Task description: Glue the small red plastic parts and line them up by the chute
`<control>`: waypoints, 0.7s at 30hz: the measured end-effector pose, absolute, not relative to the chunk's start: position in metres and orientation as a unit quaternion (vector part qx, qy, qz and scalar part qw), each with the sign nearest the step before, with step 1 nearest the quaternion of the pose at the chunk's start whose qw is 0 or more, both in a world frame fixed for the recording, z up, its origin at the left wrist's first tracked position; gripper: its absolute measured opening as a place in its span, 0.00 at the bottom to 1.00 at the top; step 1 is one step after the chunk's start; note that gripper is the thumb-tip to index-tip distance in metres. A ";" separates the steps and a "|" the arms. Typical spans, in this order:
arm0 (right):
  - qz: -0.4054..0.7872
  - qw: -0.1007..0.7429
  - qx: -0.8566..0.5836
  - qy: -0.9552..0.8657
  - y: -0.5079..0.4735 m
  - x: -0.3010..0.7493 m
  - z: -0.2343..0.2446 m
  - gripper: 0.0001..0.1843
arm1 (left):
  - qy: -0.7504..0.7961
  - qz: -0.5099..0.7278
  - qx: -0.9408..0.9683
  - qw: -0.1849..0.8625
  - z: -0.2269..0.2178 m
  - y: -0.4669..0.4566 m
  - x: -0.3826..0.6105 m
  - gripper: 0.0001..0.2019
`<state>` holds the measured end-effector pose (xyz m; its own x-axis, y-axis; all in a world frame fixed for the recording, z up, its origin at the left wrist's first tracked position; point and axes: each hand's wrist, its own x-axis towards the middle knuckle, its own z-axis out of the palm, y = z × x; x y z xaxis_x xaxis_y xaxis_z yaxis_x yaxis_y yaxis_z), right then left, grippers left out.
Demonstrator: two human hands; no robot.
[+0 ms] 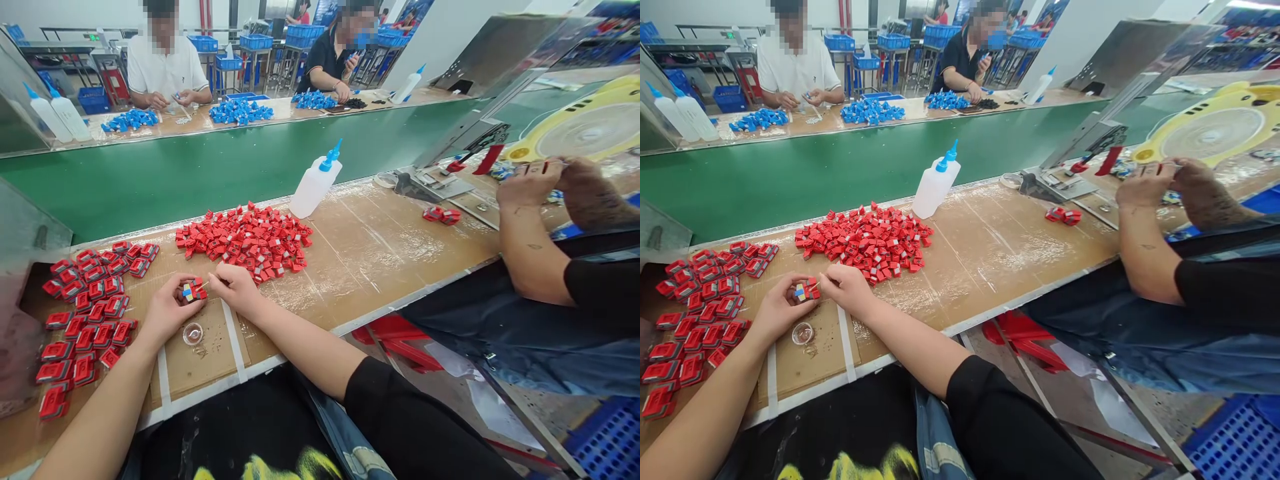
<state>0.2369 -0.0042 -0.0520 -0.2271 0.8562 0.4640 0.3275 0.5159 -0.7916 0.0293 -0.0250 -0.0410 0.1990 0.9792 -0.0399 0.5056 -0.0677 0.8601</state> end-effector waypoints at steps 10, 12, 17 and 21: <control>0.273 0.483 -0.354 -0.753 -0.015 0.244 -0.043 0.23 | 0.551 0.334 0.638 0.422 -0.047 -0.023 0.028 0.29; 0.261 0.420 -0.282 -0.822 -0.024 0.243 -0.041 0.24 | 0.549 0.358 0.624 0.425 -0.046 -0.022 0.028 0.30; 0.102 0.240 -0.251 -0.932 -0.041 0.232 -0.039 0.26 | 0.570 0.371 0.630 0.375 -0.038 -0.022 0.027 0.29; 0.007 0.221 -0.321 -0.921 -0.032 0.261 -0.030 0.27 | 0.572 0.372 0.616 0.394 -0.046 -0.017 0.022 0.35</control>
<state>0.2612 -0.0320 -0.0296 -0.6958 0.5950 0.4023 0.5885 0.7934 -0.1556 0.0216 -0.0167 -0.0460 0.0683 0.9976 0.0077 0.4120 -0.0352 0.9105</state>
